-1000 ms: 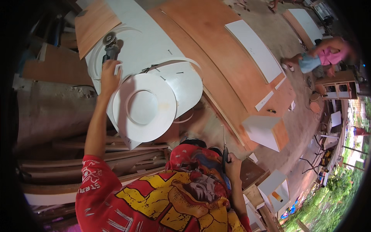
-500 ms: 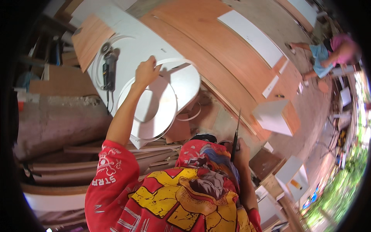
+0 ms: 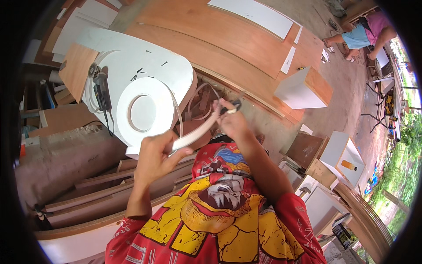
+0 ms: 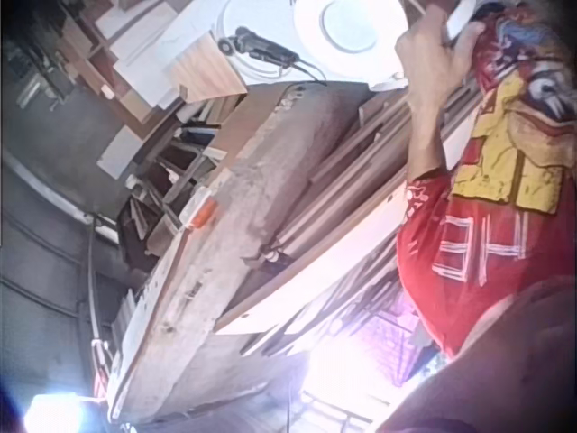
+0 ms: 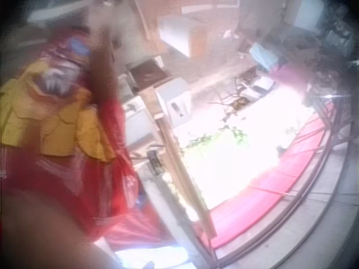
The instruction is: The person measures a white strip against a wooden frame, then uses scissors to cut the strip into smaller pieces. The person repeatedly measures and cuts the material, placing the cut pieces on a nearby surface.
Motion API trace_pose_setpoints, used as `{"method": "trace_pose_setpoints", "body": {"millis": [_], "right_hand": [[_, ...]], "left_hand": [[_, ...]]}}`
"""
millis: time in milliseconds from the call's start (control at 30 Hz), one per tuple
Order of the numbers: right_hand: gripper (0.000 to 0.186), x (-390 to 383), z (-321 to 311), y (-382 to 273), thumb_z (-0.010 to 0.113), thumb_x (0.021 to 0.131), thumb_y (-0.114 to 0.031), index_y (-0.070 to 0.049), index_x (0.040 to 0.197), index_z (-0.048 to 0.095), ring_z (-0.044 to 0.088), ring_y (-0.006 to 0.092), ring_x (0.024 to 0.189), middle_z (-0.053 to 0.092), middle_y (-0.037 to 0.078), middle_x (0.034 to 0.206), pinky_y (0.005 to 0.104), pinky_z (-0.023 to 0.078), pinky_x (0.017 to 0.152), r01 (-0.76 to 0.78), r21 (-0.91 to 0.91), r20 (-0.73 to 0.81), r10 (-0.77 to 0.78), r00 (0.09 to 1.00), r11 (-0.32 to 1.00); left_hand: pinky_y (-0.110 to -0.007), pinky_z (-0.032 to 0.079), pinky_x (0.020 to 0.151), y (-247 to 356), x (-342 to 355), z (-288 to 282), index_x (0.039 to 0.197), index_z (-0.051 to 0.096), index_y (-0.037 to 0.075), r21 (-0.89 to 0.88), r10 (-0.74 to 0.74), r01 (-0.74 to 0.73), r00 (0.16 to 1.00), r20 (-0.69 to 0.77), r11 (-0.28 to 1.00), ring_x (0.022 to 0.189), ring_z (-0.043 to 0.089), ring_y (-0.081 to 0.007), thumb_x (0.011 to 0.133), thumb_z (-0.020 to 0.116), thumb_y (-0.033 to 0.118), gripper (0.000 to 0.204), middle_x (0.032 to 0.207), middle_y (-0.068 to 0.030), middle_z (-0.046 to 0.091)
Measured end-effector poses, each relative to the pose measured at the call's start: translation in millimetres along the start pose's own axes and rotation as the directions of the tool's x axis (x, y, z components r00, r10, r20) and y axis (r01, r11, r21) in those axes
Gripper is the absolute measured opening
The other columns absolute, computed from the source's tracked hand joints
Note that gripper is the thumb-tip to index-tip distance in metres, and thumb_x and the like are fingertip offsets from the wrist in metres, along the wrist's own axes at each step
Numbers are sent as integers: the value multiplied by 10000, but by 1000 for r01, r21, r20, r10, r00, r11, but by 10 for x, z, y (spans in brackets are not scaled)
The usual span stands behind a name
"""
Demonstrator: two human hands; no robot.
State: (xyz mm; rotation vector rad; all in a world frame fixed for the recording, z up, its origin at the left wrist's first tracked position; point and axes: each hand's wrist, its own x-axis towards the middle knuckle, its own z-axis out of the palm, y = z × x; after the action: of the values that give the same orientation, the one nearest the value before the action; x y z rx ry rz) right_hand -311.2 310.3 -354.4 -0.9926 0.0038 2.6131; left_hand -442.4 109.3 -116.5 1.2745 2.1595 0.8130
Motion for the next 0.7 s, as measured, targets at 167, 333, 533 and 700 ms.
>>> {"method": "trace_pose_setpoints", "body": {"millis": [167, 333, 533, 700], "right_hand": [[283, -293, -439, -596, 692, 872, 46, -73, 1121, 631, 634, 197, 1060, 673, 61, 1018, 360, 503, 944, 356, -284, 90, -344, 934, 891], [295, -1007, -113, -997, 753, 798, -17, -64, 1078, 674, 602, 173, 868, 632, 35, 896, 326, 472, 824, 529, -628, 773, -384, 504, -570], [372, -1697, 442, -467, 869, 821, -194, -66, 1044, 600, 544, 76, 746, 578, -22, 819, 258, 456, 665, 476, -775, 281, -447, 849, 416], [400, -2149, 313, -156, 791, 848, -87, -2, 1183, 589, 621, 141, 843, 696, 64, 955, 329, 522, 758, 577, -809, 536, -258, 804, 114]], "left_hand": [[-337, 367, 502, -271, -527, 224, 791, 605, 16, -202, -116, 176, 954, 276, 963, 490, 412, -178, 960, 728, 221, 292, 560, -85, 522], [-350, 540, 783, -502, -676, 756, 1046, 714, 32, 237, -198, 125, 928, 316, 963, 896, 690, -183, 1020, 649, 223, 203, 982, -159, 693], [-349, 544, 915, -237, 285, 1306, 1281, 620, -29, -875, -252, 437, 888, 384, 209, 1025, 689, -217, 1059, 518, 516, 597, 1169, -132, 706], [-396, 600, 841, 143, 977, 1467, 1315, 549, -85, -839, 131, 483, 876, 465, -249, 1009, 704, -303, 1064, 458, 547, 686, 1193, -209, 683]]}}
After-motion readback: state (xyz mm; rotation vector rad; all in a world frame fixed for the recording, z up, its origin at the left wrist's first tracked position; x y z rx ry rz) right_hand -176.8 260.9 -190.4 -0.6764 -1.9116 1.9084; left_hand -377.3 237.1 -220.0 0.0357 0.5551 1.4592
